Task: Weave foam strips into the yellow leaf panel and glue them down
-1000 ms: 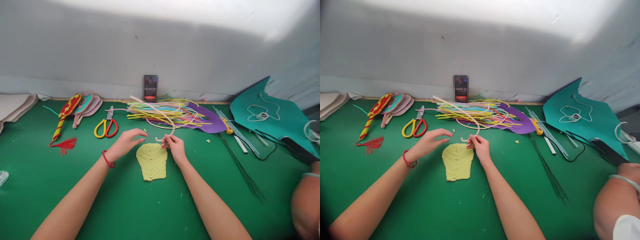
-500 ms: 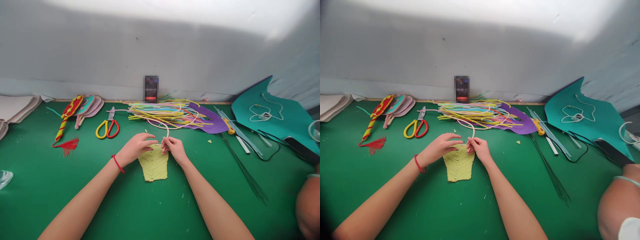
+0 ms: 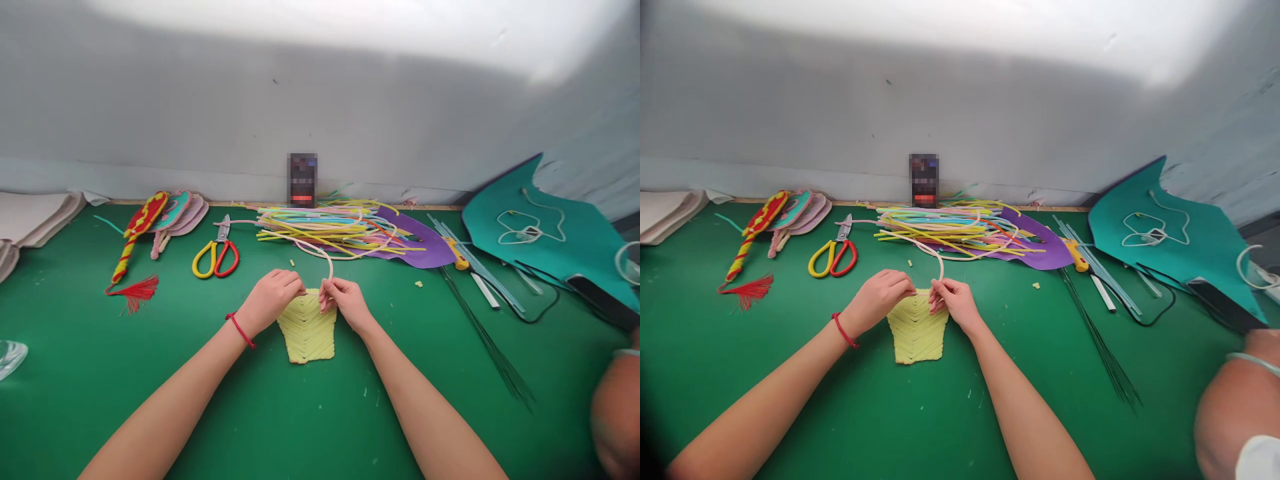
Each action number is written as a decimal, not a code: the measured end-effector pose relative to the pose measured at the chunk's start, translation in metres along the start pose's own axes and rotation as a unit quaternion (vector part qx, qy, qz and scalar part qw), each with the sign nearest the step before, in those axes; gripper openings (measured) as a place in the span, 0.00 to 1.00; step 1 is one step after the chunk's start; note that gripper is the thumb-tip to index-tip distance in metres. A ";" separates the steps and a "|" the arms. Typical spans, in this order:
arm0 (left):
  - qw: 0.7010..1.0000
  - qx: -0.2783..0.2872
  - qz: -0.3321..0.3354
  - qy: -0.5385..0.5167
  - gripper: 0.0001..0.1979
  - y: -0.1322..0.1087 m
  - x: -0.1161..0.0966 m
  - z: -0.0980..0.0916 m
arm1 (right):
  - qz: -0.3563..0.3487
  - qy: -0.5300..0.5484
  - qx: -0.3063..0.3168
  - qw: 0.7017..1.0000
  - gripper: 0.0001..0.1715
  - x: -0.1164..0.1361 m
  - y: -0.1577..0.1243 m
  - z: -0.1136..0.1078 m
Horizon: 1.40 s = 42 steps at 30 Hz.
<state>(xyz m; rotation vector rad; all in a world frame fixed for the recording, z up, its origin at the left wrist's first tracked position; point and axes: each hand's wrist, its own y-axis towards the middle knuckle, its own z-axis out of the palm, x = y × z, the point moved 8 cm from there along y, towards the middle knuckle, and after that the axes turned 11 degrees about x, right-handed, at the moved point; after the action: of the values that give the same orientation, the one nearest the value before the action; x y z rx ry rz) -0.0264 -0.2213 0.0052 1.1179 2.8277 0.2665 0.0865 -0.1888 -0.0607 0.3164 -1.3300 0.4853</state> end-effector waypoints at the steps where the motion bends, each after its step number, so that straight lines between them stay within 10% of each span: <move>1: 1.000 -0.014 -0.016 0.003 0.10 0.000 0.002 -0.002 | 0.000 0.007 -0.007 1.000 0.20 -0.001 -0.001 -0.001; 26: 0.979 0.069 0.178 -0.073 0.09 0.002 -0.059 -0.012 | 0.041 -0.049 0.075 0.995 0.22 -0.009 0.000 0.005; 32: 0.981 0.059 0.015 -0.185 0.10 0.007 -0.021 -0.001 | 0.001 -0.020 0.003 1.000 0.21 -0.001 0.002 -0.009; 36: 0.889 0.019 -0.190 -0.417 0.16 0.000 0.024 0.018 | -0.051 -0.006 -0.059 0.997 0.21 0.006 0.001 -0.020; 42: 0.770 0.053 -0.228 -0.594 0.16 0.000 0.015 0.050 | -0.083 -0.010 -0.072 0.994 0.18 0.009 -0.001 -0.017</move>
<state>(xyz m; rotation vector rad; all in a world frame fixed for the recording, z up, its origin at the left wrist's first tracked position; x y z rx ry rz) -0.0300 -0.2042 -0.0437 0.2925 1.8059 -0.4876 0.1029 -0.1801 -0.0559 0.3105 -1.3380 0.2465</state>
